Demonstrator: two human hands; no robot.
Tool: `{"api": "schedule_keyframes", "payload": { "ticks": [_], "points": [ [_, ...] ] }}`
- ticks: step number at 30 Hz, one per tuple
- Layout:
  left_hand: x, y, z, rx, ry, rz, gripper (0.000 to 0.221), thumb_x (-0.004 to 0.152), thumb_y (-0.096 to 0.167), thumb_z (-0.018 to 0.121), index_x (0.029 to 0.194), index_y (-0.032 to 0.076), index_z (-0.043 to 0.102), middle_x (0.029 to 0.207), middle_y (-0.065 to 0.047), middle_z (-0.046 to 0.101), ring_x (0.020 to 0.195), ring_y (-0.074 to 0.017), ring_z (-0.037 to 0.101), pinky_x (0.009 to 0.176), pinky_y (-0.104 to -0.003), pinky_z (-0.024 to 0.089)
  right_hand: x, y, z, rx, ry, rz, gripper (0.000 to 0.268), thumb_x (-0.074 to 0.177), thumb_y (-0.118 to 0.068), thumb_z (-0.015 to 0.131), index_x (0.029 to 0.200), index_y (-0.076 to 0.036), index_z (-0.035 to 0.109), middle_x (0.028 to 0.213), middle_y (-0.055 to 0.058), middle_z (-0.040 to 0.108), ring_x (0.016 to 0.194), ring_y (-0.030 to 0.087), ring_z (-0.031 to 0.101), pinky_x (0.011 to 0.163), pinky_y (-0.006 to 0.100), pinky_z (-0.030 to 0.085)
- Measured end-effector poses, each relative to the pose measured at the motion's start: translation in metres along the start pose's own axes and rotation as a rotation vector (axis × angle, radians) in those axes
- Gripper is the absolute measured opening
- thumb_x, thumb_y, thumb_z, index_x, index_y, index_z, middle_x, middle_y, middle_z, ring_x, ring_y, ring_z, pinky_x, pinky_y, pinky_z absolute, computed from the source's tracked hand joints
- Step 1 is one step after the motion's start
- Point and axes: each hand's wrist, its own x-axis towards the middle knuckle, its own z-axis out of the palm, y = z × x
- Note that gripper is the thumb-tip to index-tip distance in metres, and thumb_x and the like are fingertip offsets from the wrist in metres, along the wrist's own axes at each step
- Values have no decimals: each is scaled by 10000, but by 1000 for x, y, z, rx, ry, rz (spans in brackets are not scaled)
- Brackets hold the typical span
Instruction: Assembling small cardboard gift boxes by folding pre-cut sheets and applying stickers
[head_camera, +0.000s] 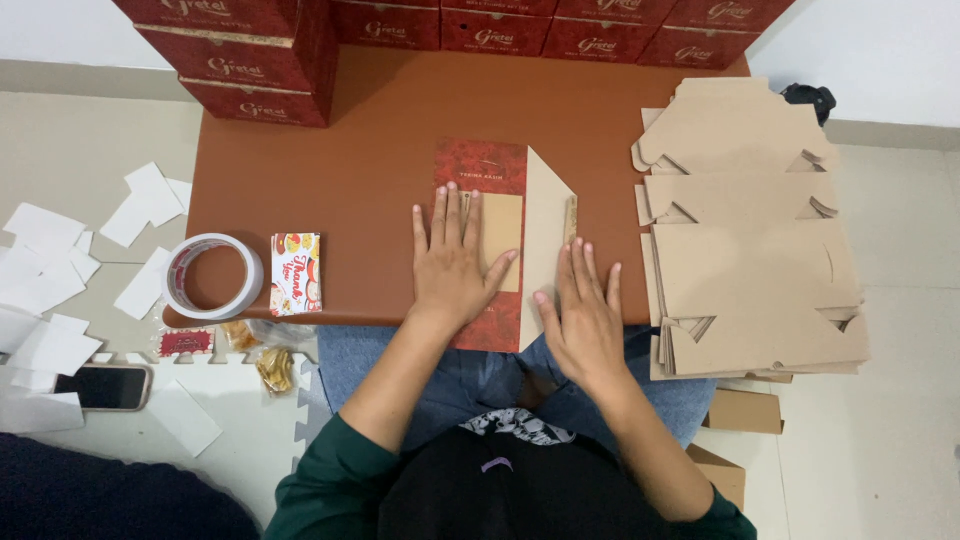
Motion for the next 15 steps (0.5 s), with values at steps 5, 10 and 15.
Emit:
{"api": "schedule_keyframes", "payload": {
  "ticks": [5,10,15],
  "points": [
    [1,1,-1,7,-23,-13,918,974,728,287,1610,70,207,1656,-250,155,1563,-345,45,1221,-624,-59,51,5,-14,-19,-87,74,668,1098,-431,296,1554,58,315,1634,277,244,1553,327,169,1202,581,-69],
    [1,4,-5,2,-27,-10,1034,884,770,420,1597,44,235,1653,-260,164,1559,-370,54,1201,-659,-86,71,16,-12,-38,-116,97,675,1066,-429,348,1556,34,334,1641,253,246,1552,318,176,1207,578,-29],
    [1,11,-9,0,-39,-22,1241,709,808,606,1582,3,245,1644,-296,151,1545,-440,39,1171,-715,-91,25,5,-17,-69,-40,90,670,1005,-411,511,1526,-4,403,1554,267,397,1481,360,327,1146,539,253]
  ]
}}
